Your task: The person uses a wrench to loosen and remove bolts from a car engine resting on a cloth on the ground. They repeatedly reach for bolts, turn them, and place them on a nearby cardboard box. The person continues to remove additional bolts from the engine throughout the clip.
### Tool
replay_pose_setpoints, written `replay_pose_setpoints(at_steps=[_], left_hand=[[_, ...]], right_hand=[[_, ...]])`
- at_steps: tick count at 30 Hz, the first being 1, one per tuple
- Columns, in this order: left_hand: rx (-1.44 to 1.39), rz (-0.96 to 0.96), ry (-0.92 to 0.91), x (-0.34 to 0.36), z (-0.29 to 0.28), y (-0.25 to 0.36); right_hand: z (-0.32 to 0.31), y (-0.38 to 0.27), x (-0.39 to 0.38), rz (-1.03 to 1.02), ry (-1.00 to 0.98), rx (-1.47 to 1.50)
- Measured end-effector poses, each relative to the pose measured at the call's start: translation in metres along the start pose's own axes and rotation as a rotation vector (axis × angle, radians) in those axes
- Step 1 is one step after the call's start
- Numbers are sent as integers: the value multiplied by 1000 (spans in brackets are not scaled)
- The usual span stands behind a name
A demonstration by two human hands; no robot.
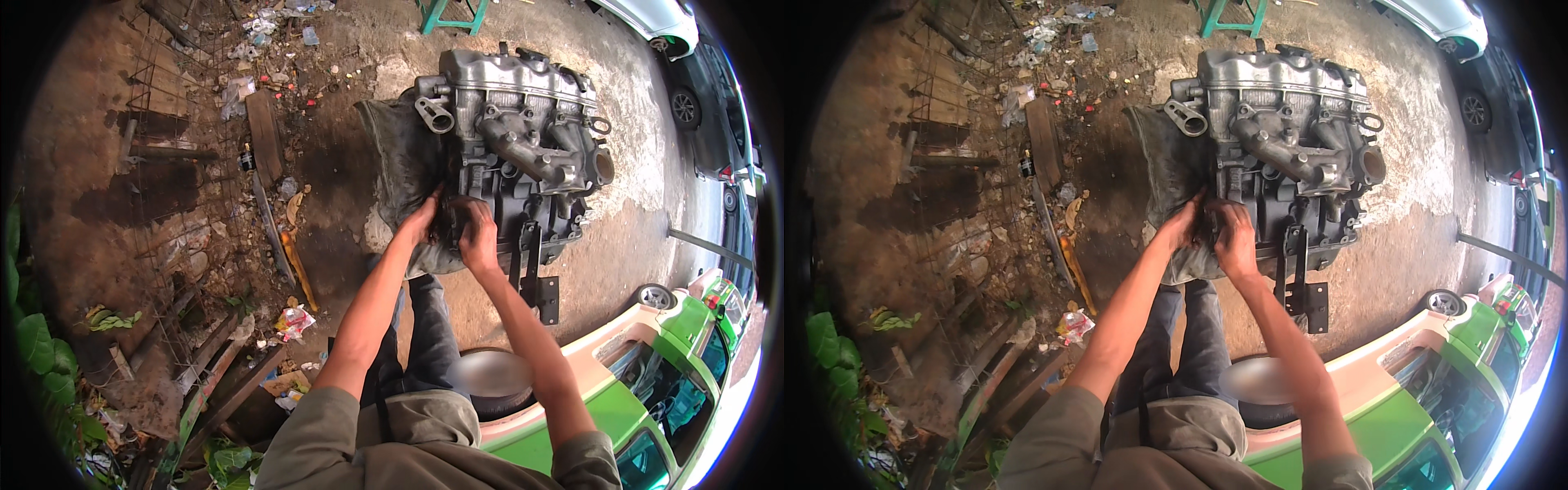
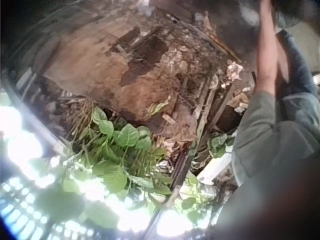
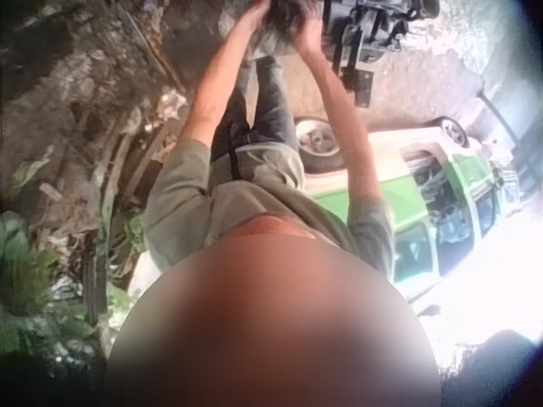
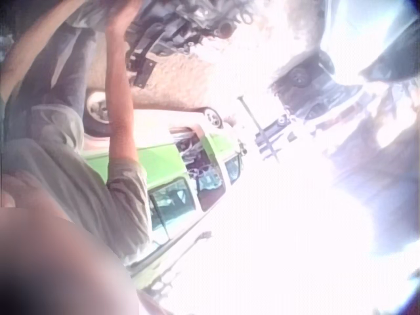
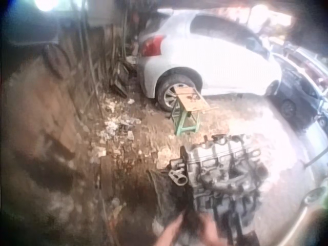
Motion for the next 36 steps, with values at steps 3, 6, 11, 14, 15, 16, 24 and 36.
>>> replay_pose_setpoints(at_steps=[3,6,11,14,15,16,24,36], left_hand=[[-13,-40,-29,-7,4,9],[-42,-71,-49,-10,7,21],[-60,-122,19,-3,10,14],[-29,-83,102,17,11,1],[-18,-57,136,24,11,-5],[-10,-44,161,31,9,-11],[16,-70,173,51,-2,-26],[31,-94,154,69,-16,-33]], right_hand=[[10,11,-11,169,237,-109],[24,24,-18,239,502,-280],[31,41,-25,490,453,-171],[31,36,-23,475,469,-221],[32,34,-22,494,464,-216],[32,33,-20,526,454,-239],[32,19,-19,513,421,-306],[26,10,-14,542,330,-245]])
Point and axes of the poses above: each hand's wrist, its own x-axis towards the middle knuckle, its own z-axis out of the palm, y = z × x, the point moved 2 cm from there along x, towards the middle knuckle, and after that the axes turned 6 degrees about x, right-handed, at the moved point
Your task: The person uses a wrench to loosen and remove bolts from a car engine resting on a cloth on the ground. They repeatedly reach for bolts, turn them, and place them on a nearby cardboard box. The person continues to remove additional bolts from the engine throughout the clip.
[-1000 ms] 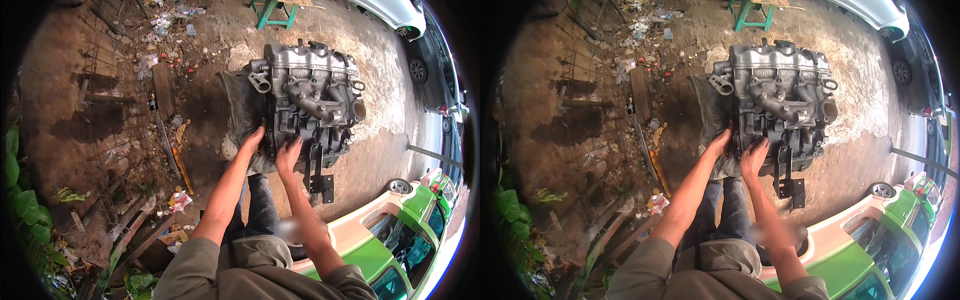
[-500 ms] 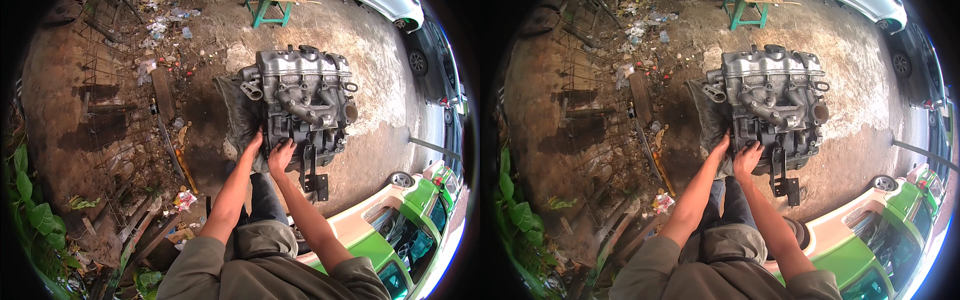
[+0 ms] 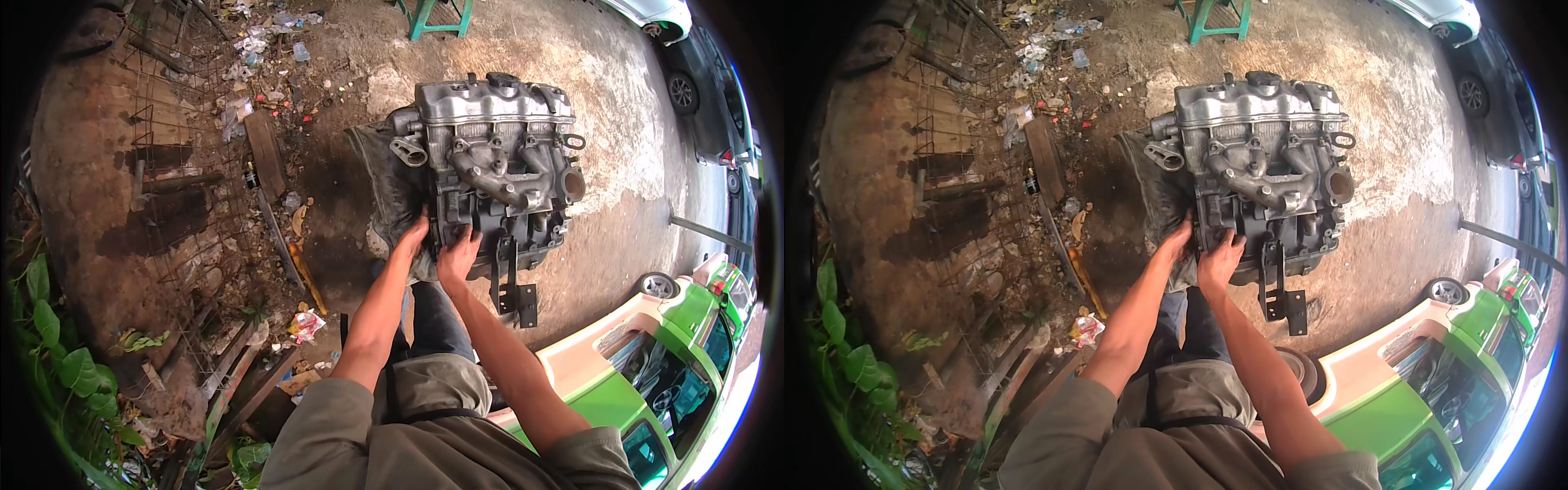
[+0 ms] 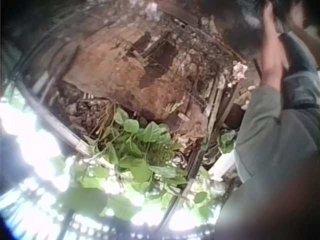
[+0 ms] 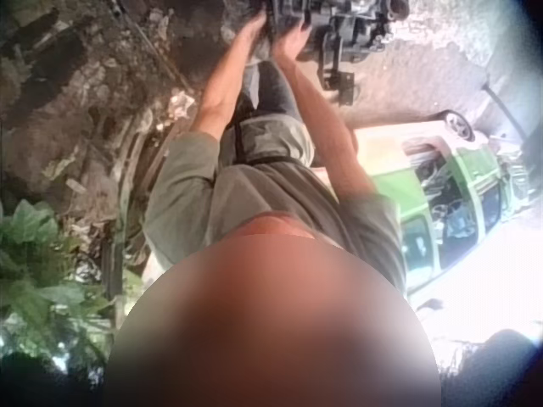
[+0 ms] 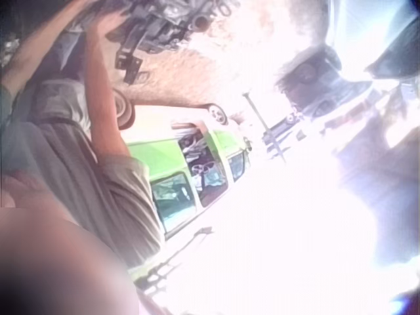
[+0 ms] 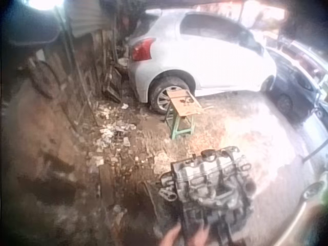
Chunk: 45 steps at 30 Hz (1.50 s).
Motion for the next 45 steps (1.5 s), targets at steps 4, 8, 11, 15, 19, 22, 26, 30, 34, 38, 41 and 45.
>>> replay_pose_setpoints(at_steps=[4,8,11,15,19,22,26,30,34,38,41,45], left_hand=[[19,28,38,2,3,0],[16,31,2,-25,8,17],[3,25,-37,-56,11,30],[-16,30,-52,-75,10,30],[-120,89,72,-51,-1,-7],[-69,219,114,-30,-11,-42],[-27,430,372,-31,-5,-64],[176,557,627,-65,-1,-61],[438,730,804,-100,-24,-38],[857,714,782,-112,-41,1],[981,872,737,-114,-44,27],[1154,883,641,-109,-40,44]], right_hand=[[-1,3,-4,36,-33,-7],[0,2,-3,5,-7,-26],[-1,2,-3,-35,16,0],[-1,4,-1,27,-30,10],[-2,7,-1,15,-72,-9],[0,10,0,32,-62,18],[2,13,1,55,-86,10],[1,11,2,65,-96,8],[-3,6,2,74,-99,17],[-4,5,2,70,-80,1],[-2,5,1,-5,-19,-21],[-4,3,0,-40,-4,-3]])
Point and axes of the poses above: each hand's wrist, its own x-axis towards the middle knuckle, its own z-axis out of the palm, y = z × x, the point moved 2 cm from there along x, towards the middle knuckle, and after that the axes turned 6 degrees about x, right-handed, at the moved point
